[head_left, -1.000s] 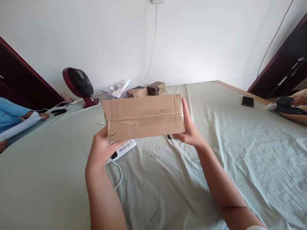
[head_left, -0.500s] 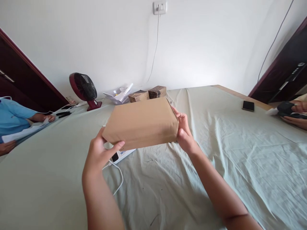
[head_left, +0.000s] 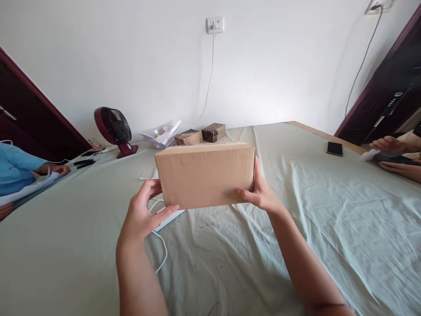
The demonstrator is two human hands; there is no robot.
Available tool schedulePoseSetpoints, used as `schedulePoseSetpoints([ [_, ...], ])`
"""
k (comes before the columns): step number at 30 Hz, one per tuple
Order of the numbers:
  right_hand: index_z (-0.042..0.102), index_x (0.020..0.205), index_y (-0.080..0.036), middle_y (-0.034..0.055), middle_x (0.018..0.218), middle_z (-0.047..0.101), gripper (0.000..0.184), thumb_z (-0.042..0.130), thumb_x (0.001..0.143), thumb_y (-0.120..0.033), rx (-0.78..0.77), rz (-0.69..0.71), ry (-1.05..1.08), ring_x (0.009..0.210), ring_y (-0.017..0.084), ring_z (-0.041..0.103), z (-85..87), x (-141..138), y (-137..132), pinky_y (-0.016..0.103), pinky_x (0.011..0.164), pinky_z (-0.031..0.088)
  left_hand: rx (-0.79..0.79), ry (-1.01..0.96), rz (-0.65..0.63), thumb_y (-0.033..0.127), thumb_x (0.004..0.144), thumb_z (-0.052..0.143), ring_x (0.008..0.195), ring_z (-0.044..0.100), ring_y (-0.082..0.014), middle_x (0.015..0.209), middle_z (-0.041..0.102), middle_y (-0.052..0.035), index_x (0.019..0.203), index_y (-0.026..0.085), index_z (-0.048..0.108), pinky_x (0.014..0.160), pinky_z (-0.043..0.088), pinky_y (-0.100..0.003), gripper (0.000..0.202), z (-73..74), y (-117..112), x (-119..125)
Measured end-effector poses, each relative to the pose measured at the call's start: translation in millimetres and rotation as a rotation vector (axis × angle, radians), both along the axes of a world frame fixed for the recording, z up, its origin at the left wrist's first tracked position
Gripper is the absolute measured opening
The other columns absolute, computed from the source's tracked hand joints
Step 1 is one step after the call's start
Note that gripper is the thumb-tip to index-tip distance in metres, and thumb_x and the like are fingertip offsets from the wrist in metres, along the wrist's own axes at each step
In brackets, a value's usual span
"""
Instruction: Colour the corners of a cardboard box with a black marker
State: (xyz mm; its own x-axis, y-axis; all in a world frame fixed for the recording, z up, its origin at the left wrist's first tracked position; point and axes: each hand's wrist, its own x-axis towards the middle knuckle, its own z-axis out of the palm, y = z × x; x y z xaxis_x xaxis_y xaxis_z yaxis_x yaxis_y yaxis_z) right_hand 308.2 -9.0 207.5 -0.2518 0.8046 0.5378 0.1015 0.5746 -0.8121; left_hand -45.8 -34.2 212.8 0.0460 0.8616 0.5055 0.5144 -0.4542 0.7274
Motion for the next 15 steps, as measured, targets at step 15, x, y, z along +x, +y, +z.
schedulePoseSetpoints([
  [15,-0.008,0.174,-0.049,-0.0147,0.182,-0.01,0.12,0.066,0.086,-0.013,0.255,-0.015,-0.23,0.171,0.032,-0.007,-3.7,4.7,4.2,0.058,0.141,0.008,0.078,0.028,0.19,0.046,0.078,0.089,0.104,0.082,-0.0317,0.11,0.083,-0.0067,0.171,0.029,0.038,0.096,0.067,-0.047,0.107,0.1,1.0,17.2],
])
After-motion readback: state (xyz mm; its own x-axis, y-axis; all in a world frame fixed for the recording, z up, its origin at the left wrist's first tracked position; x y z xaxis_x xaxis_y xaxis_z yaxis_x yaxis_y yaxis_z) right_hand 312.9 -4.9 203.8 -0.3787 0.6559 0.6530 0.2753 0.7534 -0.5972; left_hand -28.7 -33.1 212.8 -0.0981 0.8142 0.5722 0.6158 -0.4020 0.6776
